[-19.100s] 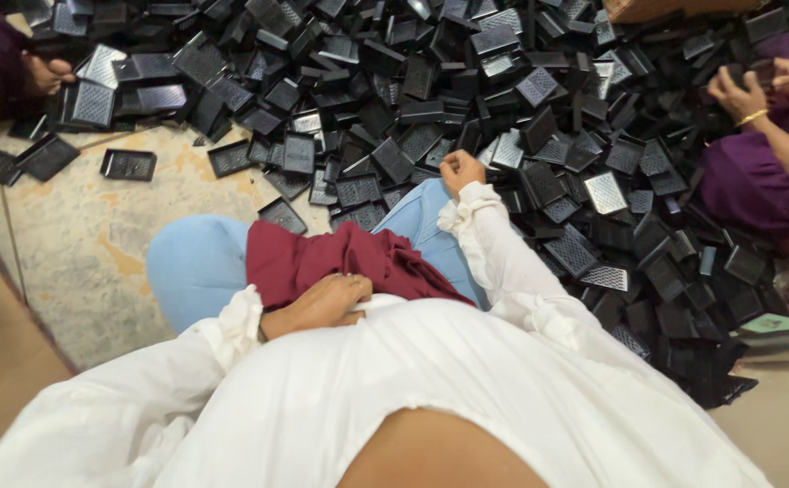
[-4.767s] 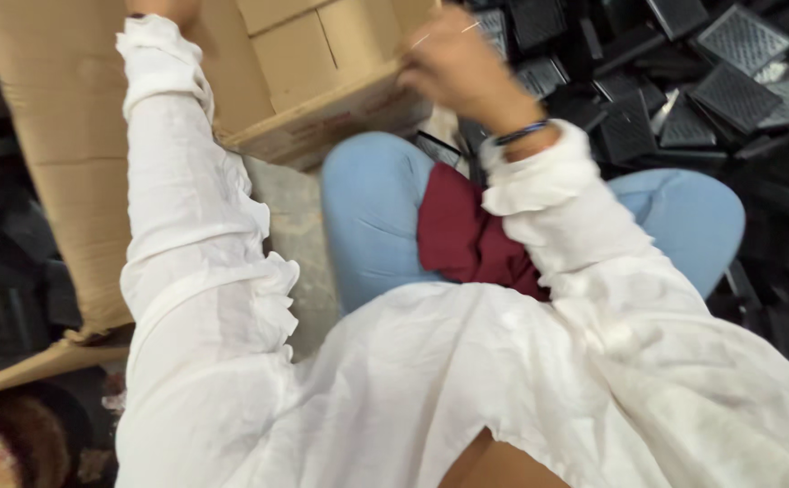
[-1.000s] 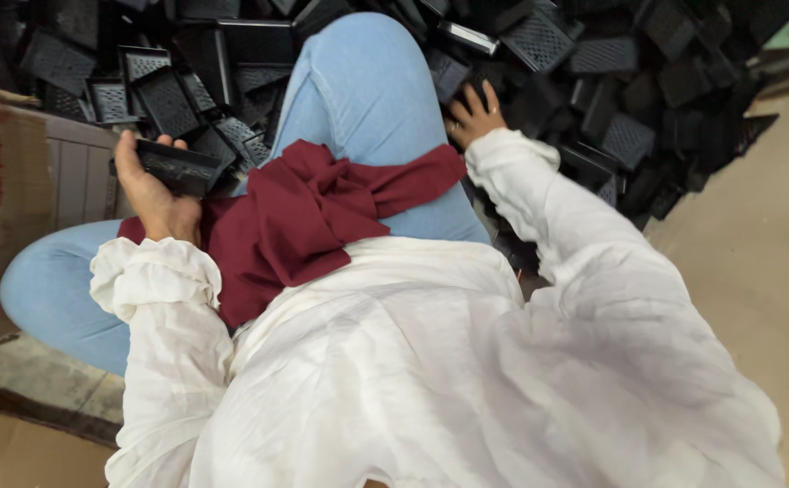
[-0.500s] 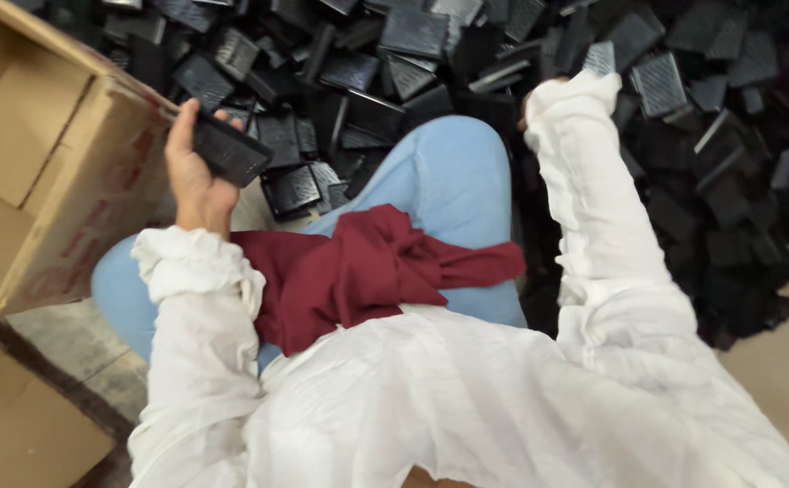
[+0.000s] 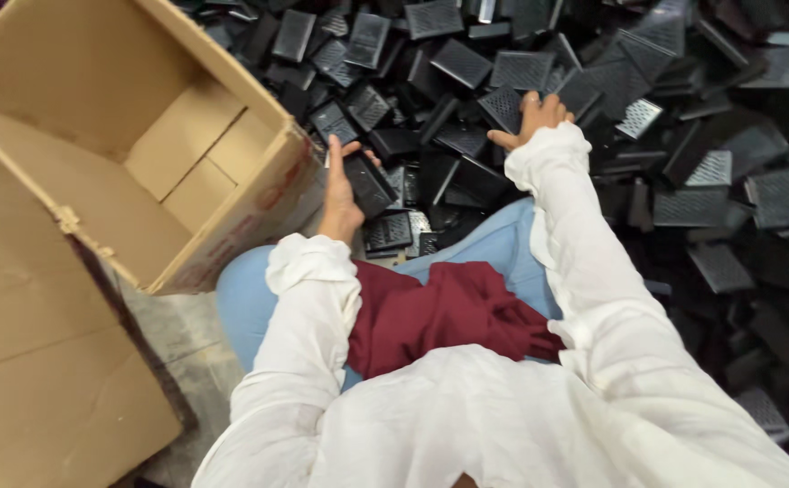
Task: The person sits on the floor and repeatedly picks up small black perforated metal components from a large pile, inspects them by turning them over, and places them into a cardboard box. The person continues this cycle of picking, inspecting, and placing components into the box.
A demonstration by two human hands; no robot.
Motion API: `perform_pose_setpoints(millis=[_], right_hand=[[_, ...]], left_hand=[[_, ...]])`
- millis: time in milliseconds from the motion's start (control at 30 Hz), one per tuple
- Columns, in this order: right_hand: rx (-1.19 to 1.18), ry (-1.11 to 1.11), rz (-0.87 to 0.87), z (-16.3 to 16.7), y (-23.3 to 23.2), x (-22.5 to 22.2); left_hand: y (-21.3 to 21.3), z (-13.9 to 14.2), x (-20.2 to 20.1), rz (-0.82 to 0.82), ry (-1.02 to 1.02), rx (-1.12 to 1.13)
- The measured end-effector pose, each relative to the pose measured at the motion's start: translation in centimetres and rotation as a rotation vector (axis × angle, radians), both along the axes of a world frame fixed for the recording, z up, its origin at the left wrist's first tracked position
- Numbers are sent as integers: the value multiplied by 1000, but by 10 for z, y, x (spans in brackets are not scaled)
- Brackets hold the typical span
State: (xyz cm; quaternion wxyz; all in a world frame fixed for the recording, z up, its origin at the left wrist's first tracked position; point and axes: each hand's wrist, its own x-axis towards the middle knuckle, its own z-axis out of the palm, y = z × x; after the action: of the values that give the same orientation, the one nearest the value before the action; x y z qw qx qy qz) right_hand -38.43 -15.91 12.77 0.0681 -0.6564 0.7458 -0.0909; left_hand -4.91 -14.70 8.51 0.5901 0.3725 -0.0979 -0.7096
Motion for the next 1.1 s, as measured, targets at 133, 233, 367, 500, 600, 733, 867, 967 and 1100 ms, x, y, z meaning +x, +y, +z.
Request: perform_pose_setpoints(millis=[133,233,367,500,600,733,867,967,1100], right_hand=[[-144,-37,20,-5,-2,4],[-273,-86,-22,-8,-1,10],[-246,-822,-115,-5,23,65],[-372,-1026,259,-30,79,167],[-310,-892,315,-32,93,187],[-194,-1031,371,-14,91,175],[-99,-1110,244,1,95,171],[-50,-1114,222,1,98,174],[-29,-1217,238,-4,94,175]], left_hand=[[1,1,-5,6,-113,32],[2,-2,-5,-11,-23,-62],[2,-6,-2,19,63,-151],[6,-7,2,49,32,-162],[11,-6,5,15,-6,-193],[12,-4,6,54,-22,-207],[11,-4,1,81,-140,-216],[12,-4,-4,13,-175,-209],[16,-2,-9,-12,-187,-214]])
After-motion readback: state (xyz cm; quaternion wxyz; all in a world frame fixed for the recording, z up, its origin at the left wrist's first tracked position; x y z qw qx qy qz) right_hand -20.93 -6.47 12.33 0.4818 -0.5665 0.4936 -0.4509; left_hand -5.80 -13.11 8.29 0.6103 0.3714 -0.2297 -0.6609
